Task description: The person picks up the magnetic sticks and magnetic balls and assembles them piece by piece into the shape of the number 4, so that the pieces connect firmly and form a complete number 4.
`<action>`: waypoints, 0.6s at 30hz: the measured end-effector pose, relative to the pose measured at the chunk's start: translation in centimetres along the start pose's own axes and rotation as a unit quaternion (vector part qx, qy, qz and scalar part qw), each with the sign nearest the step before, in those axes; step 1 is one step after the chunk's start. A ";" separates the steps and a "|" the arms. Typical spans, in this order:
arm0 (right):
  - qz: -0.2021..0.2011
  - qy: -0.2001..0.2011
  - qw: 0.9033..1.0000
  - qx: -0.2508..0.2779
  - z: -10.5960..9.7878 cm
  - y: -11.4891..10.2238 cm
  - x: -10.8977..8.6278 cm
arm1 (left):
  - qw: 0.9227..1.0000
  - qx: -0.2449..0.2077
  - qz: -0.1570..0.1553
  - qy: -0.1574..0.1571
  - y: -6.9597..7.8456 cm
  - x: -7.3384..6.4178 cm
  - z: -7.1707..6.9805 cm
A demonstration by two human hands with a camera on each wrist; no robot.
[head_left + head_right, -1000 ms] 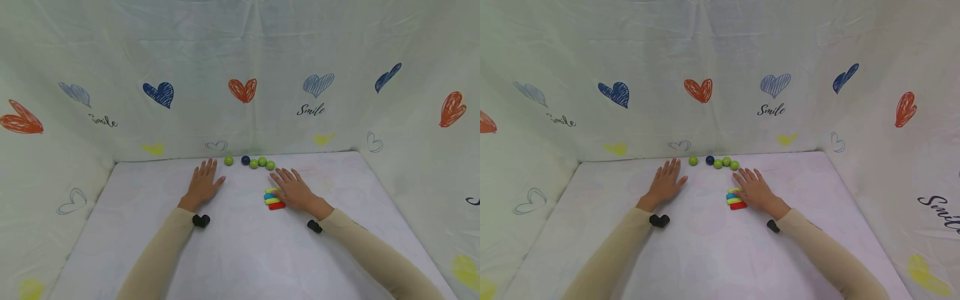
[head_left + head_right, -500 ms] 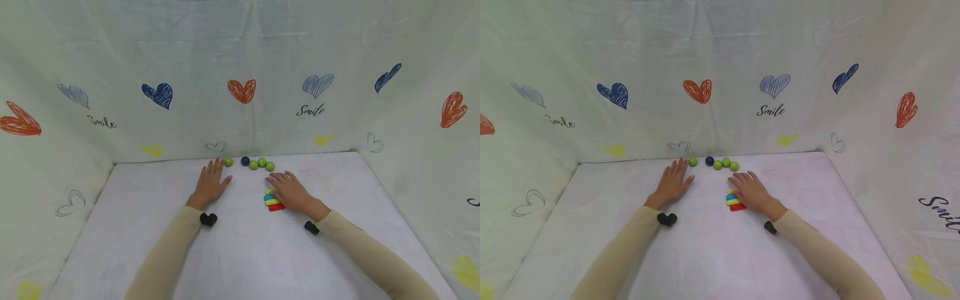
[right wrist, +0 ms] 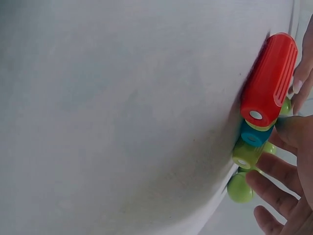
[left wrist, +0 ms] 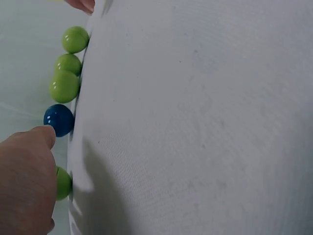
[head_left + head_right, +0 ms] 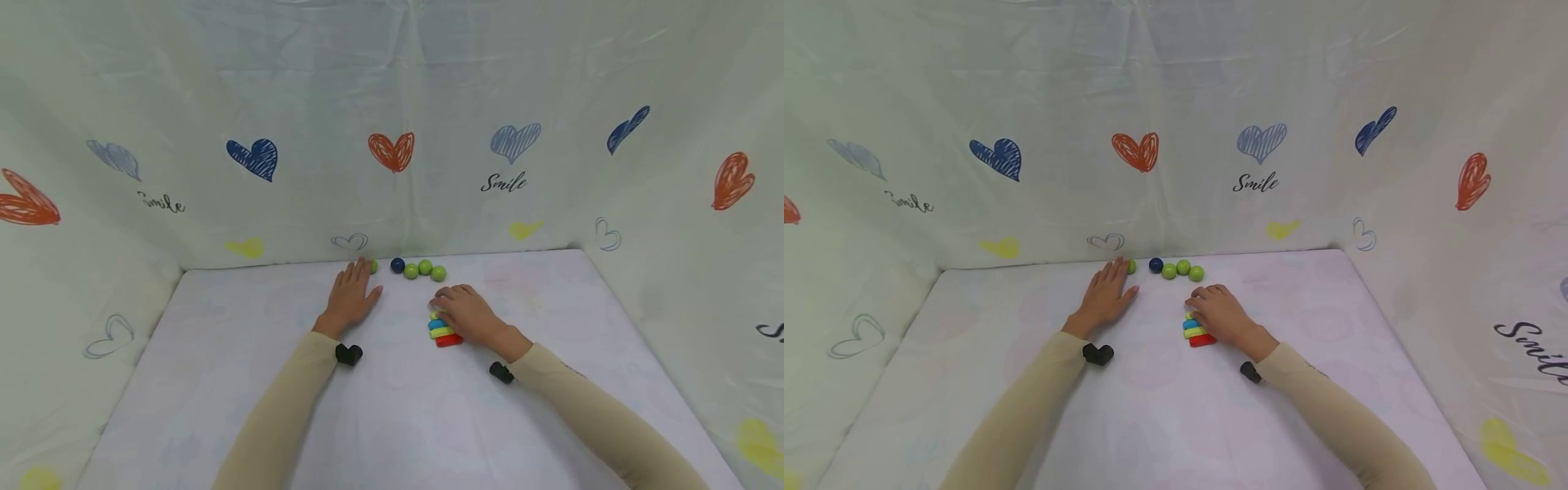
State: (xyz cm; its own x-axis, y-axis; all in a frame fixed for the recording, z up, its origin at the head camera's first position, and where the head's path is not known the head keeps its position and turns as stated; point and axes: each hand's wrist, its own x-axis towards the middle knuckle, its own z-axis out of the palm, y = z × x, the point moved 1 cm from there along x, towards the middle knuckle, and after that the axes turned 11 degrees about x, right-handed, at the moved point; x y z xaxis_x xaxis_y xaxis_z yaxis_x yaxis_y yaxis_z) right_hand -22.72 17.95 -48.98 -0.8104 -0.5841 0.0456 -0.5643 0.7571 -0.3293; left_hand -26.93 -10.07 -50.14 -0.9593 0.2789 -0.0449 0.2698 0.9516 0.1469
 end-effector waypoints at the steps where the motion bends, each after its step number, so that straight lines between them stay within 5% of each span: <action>1: 0.001 -0.001 1.000 0.003 0.0 0.0 0.1 | 1.000 0.000 0.003 0.002 0.0 0.1 0.0; 18: -0.011 0.006 1.000 0.025 -0.5 -0.4 0.3 | 0.997 0.050 0.001 0.059 1.1 0.7 -1.0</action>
State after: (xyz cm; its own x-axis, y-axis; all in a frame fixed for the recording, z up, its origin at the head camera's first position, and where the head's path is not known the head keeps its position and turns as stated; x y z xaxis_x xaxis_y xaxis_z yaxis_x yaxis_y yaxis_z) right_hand -22.76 17.62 -48.32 -0.8004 -0.5960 0.0640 -0.5729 0.7292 -0.3742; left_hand -27.37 -8.98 -48.99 -0.9605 0.2683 0.0731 0.2722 0.9610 0.0483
